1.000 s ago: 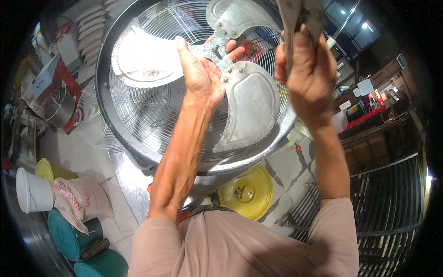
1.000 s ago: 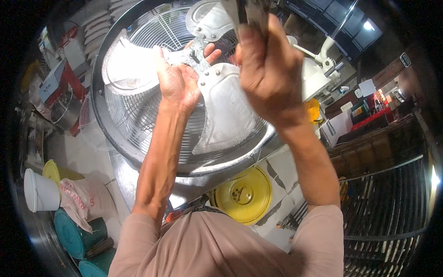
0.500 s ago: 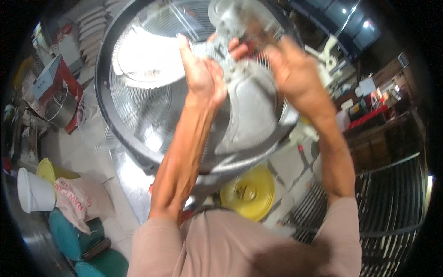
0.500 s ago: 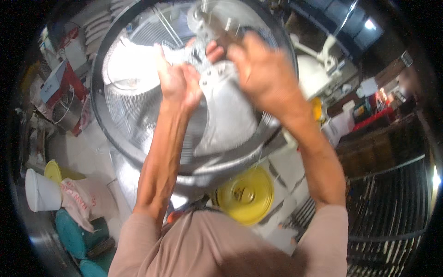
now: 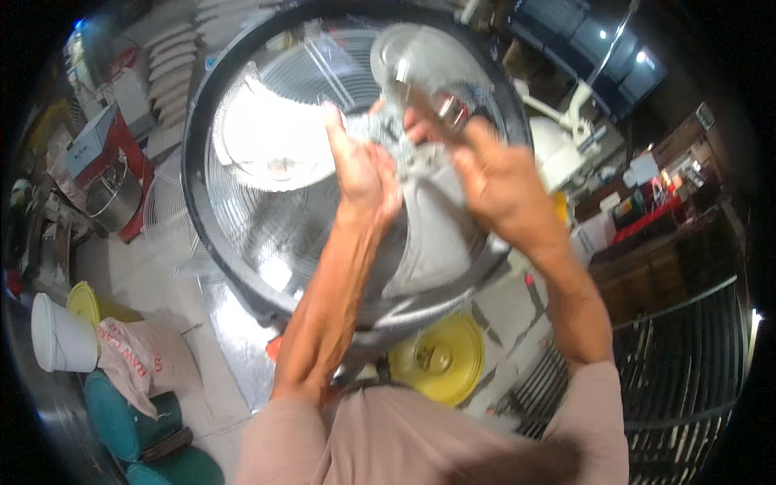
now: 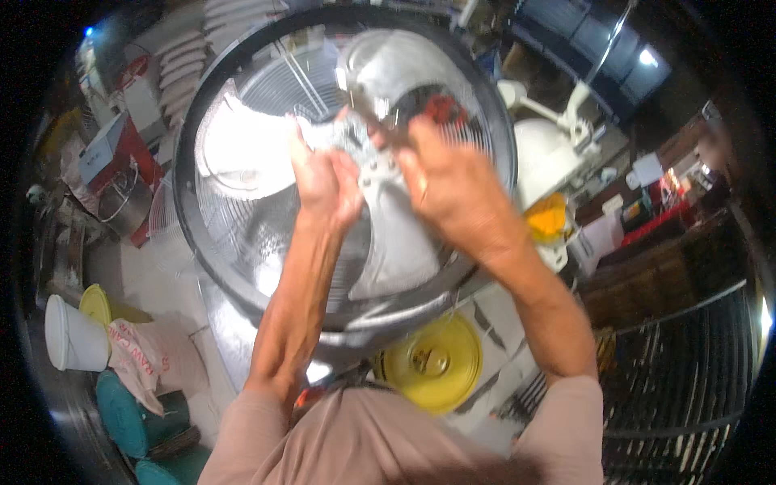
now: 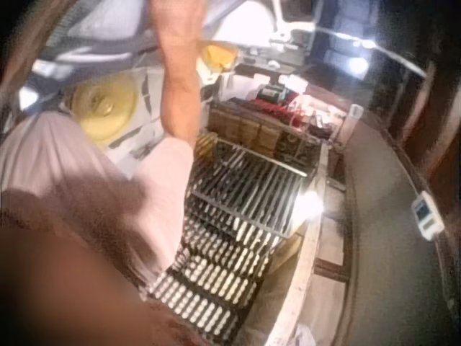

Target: The person uses pliers to loosen or tighten the center nut of a large industrial fan blade assembly, then pulls the blade unit partially off the motor shaft to check it before pushing it back into place.

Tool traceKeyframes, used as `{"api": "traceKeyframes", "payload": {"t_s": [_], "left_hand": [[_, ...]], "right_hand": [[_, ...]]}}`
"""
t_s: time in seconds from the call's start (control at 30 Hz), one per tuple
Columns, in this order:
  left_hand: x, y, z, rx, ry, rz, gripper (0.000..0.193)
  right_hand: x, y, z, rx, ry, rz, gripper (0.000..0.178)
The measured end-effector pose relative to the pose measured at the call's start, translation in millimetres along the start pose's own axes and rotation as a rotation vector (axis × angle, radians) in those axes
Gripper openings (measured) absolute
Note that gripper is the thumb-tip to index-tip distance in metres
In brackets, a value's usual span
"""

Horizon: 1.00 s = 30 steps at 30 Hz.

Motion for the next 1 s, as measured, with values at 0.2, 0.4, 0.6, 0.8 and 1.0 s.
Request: {"api": "traceKeyframes", "payload": {"t_s": [0.2,0.4,0.6,0.8,1.0], "left_hand": [[-6.2,8.6,-11.9,0.031,-0.092,-0.009,0.094],[-14.4,-14.0,-11.3,0.050,-0.115,-0.065,0.091],[4.0,-2.7,-18.0,0.047,0.027,-0.059,0.087],[-7.2,5.0,-9.7,0.001,-0.062,-0.020,0.094],[-8.9,4.6,-1.3,0.036,-0.014,0.002,0.097]], "right_hand": [[-7.2,-11.0,-9.3,0.047,-0.295,0.169,0.015],[-6.1,21.4,15.1,0.268,-0.172,-0.099,0.012],[-17.6,-23.1,-20.0,-0.159,0.162,-0.116,0.011],[-11.9,-5.9,-6.4,0.096,-0.416,0.259,0.015],[-12.7,10.0,9.4,0.223,-0.164,-0.052,0.021]]}}
Point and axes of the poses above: each hand's wrist, its own x-axis towards the middle knuckle, its own z-axis out of the back of the hand, y = z × x, the point moved 3 cm from there along x, towards the middle knuckle, and after that the axes turned 9 degrees about -x, right-handed, at the moved point
